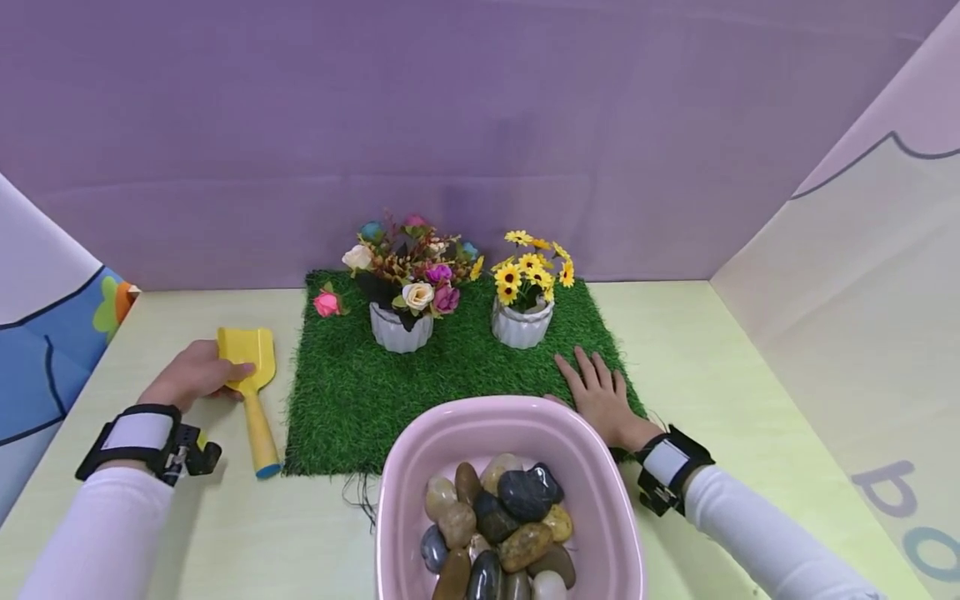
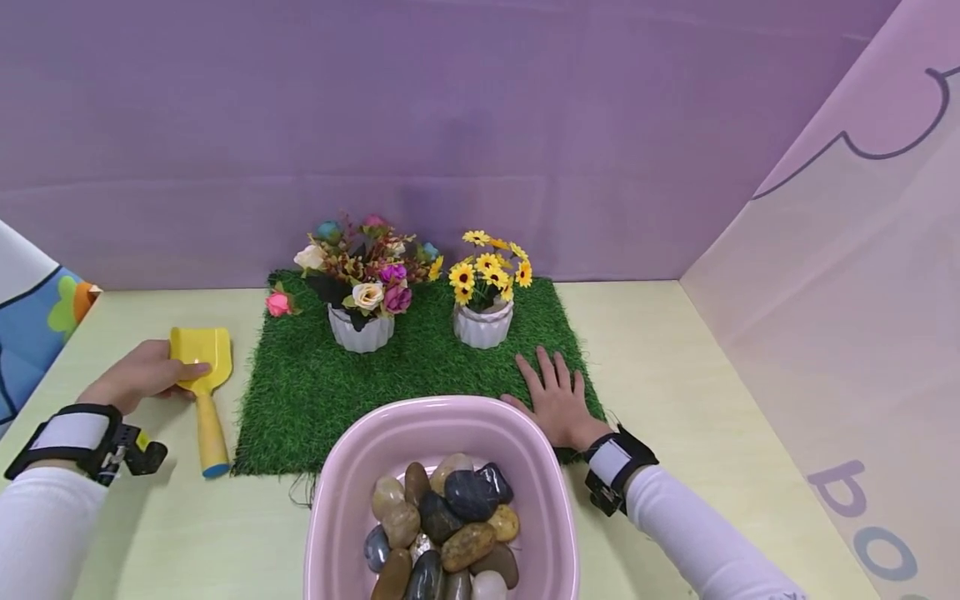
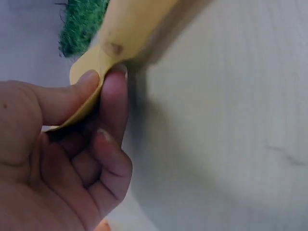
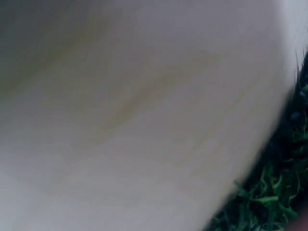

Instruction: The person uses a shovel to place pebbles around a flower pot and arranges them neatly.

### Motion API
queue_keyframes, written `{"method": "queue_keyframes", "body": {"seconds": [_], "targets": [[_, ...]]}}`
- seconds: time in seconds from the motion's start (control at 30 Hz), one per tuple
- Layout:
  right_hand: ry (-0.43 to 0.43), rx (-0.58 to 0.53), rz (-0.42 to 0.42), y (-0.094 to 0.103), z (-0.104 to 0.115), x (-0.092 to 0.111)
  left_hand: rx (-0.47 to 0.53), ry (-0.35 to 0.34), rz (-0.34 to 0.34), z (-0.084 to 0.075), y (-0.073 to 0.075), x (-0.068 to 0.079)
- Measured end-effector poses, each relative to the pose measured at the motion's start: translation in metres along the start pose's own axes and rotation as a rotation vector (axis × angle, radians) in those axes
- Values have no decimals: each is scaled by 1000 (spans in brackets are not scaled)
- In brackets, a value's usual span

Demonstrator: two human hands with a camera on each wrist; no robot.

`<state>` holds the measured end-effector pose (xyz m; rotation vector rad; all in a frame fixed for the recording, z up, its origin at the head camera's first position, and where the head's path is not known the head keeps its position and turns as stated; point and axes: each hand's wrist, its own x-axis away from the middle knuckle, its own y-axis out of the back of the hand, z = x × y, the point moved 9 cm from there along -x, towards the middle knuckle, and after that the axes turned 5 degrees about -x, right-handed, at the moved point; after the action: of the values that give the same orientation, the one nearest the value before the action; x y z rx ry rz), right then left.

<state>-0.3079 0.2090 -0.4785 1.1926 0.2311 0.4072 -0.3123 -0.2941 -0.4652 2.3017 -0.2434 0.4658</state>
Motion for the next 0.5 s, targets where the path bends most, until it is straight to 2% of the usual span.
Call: {"method": "queue_keyframes", "body": {"seconds": [0.1,0.27,0.5], "targets": [[1,10,-4,2,0,-1,-5,-41,-15,-13,5,5],[-5,10,-4,2,-1,-2,-1,-124,-49,-44,11,14],[-17,16,2,0,-1,-2,4,-161,-65,-80,13,28]]}}
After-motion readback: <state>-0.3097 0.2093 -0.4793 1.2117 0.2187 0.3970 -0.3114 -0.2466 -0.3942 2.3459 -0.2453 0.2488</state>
